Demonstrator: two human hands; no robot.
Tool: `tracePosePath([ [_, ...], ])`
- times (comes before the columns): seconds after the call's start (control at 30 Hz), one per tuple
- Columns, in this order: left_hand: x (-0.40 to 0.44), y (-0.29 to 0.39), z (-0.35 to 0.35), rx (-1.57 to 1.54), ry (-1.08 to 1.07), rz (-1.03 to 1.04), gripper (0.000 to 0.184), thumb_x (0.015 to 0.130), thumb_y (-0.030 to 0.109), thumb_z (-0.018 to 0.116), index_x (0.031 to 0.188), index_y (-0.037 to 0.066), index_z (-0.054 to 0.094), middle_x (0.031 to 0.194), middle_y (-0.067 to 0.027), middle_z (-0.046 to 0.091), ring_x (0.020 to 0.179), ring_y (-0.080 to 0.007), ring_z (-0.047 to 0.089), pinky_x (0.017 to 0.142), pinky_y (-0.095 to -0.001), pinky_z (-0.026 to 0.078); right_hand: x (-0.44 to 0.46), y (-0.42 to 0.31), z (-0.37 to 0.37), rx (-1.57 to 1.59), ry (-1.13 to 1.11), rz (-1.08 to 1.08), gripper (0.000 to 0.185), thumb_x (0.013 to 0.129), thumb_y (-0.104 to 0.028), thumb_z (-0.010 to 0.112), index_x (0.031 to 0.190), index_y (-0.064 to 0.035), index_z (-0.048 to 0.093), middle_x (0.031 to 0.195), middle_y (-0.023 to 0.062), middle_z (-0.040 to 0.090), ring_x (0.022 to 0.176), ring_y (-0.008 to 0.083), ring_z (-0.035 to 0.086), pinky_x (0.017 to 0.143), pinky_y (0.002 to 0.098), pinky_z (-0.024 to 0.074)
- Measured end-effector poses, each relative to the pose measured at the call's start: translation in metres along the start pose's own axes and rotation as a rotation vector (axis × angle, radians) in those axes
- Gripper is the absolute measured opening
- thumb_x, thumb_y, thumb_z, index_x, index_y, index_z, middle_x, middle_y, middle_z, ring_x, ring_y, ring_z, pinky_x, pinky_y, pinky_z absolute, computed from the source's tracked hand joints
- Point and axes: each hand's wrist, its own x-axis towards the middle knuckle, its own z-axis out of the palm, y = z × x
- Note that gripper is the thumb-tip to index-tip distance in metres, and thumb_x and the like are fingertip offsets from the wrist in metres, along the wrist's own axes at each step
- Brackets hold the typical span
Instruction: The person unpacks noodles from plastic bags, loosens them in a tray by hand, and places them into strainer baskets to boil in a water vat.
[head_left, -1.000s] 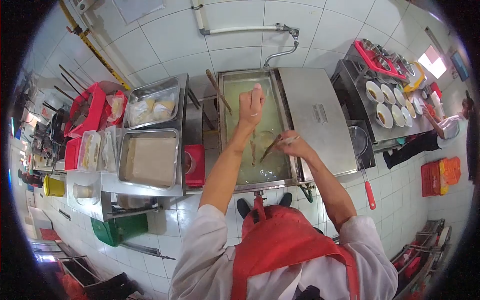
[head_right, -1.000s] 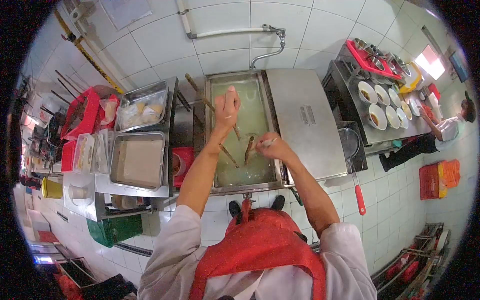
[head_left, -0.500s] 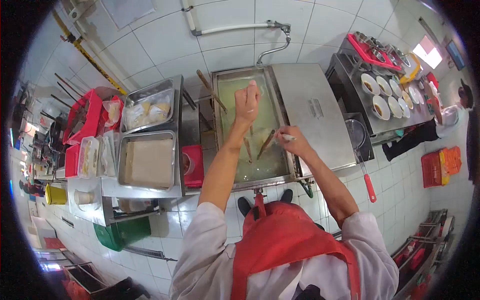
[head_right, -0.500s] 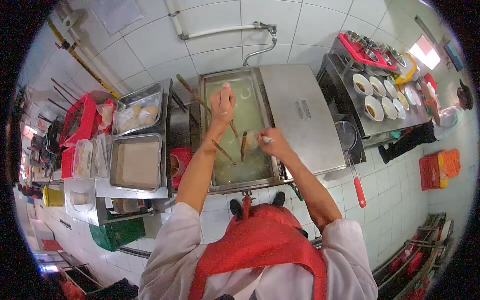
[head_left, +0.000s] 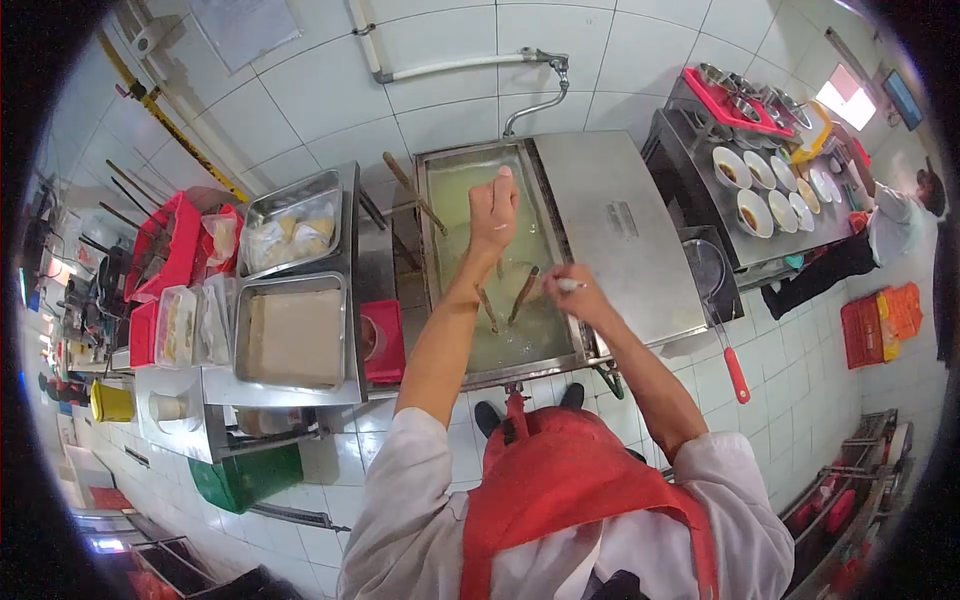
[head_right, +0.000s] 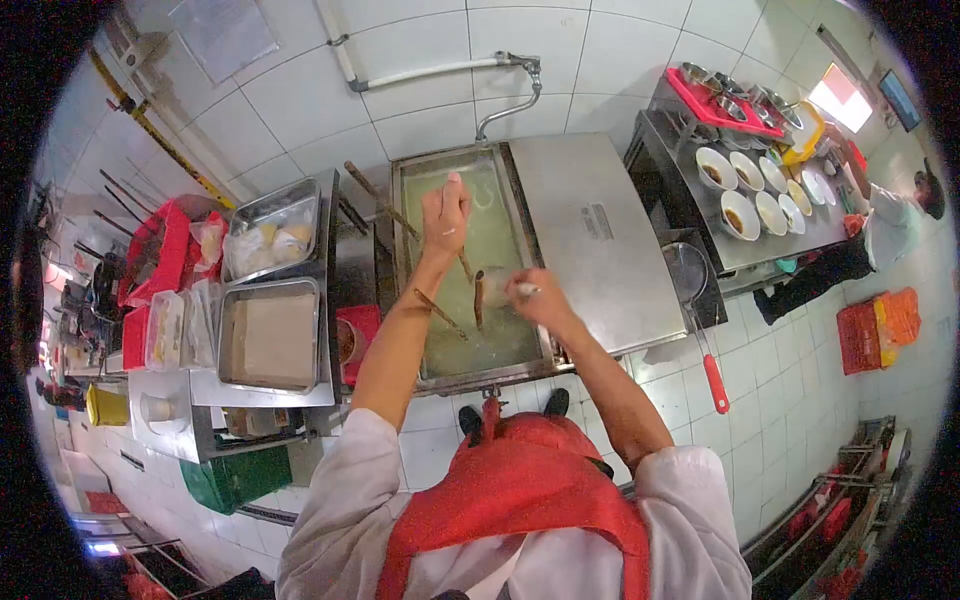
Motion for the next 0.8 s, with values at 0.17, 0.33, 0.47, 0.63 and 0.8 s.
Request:
tracePosePath([
  [0.17, 0.003, -0.001, -0.003, -0.043, -0.031, -0.011, 0.054, 0.095, 0.03, 0.04, 0.049, 0.003, 0.037, 0.046, 0.0003, 0.033, 0.045, -0.0099, 0.03, 0.044, -0.0298, 0.025, -0.009, 0.009, 0.005, -0.079, -0.102, -0.18, 0.01, 0.074, -0.011, 0.059, 0.074, -0.0009, 0.062, 0.073, 0.0194, 0.061, 0.07, 0.0369, 0.06, 0.06, 0.0402, 0.0459],
  [0.33, 0.001, -0.001, -0.003, 0.002, -0.042, 0.006, 0.052, 0.096, 0.028, 0.038, 0.05, 0.003, 0.037, 0.046, -0.0007, 0.033, 0.044, -0.0105, 0.03, 0.043, -0.0304, 0.025, -0.009, 0.023, 0.005, -0.077, 0.068, -0.116, 0.01, 0.072, -0.01, 0.06, 0.075, -0.0021, 0.064, 0.072, 0.0187, 0.061, 0.067, 0.0346, 0.06, 0.06, 0.0402, 0.0466],
  [0.47, 0.003, -0.002, 0.006, 0.063, -0.015, 0.062, 0.054, 0.097, 0.032, 0.037, 0.05, 0.007, 0.03, 0.047, 0.0024, 0.026, 0.045, -0.0088, 0.025, 0.044, -0.0292, 0.02, -0.012, 0.023, 0.001, 0.109, 0.059, -0.118, 0.01, 0.074, -0.011, 0.059, 0.074, -0.0017, 0.062, 0.069, 0.0177, 0.06, 0.063, 0.0326, 0.059, 0.057, 0.0384, 0.0457],
  [0.63, 0.016, 0.009, 0.022, 0.041, -0.038, 0.072, 0.054, 0.096, 0.032, 0.038, 0.05, 0.006, 0.03, 0.047, 0.0021, 0.028, 0.045, -0.0093, 0.025, 0.044, -0.0297, 0.021, -0.022, -0.012, -0.03, 0.066, 0.244, -0.095, 0.015, 0.08, -0.01, 0.053, 0.072, -0.0004, 0.062, 0.064, 0.0142, 0.06, 0.059, 0.025, 0.06, 0.057, 0.0335, 0.0472],
  [0.8, 0.037, 0.008, 0.023, -0.002, -0.064, 0.057, 0.055, 0.095, 0.032, 0.038, 0.05, 0.0, 0.041, 0.043, -0.0021, 0.036, 0.042, -0.0121, 0.037, 0.044, -0.0313, 0.029, -0.04, 0.003, -0.048, 0.028, 0.157, 0.013, 0.019, 0.081, -0.013, 0.055, 0.073, 0.0016, 0.062, 0.069, 0.0124, 0.063, 0.061, 0.0186, 0.06, 0.056, 0.0305, 0.0475],
])
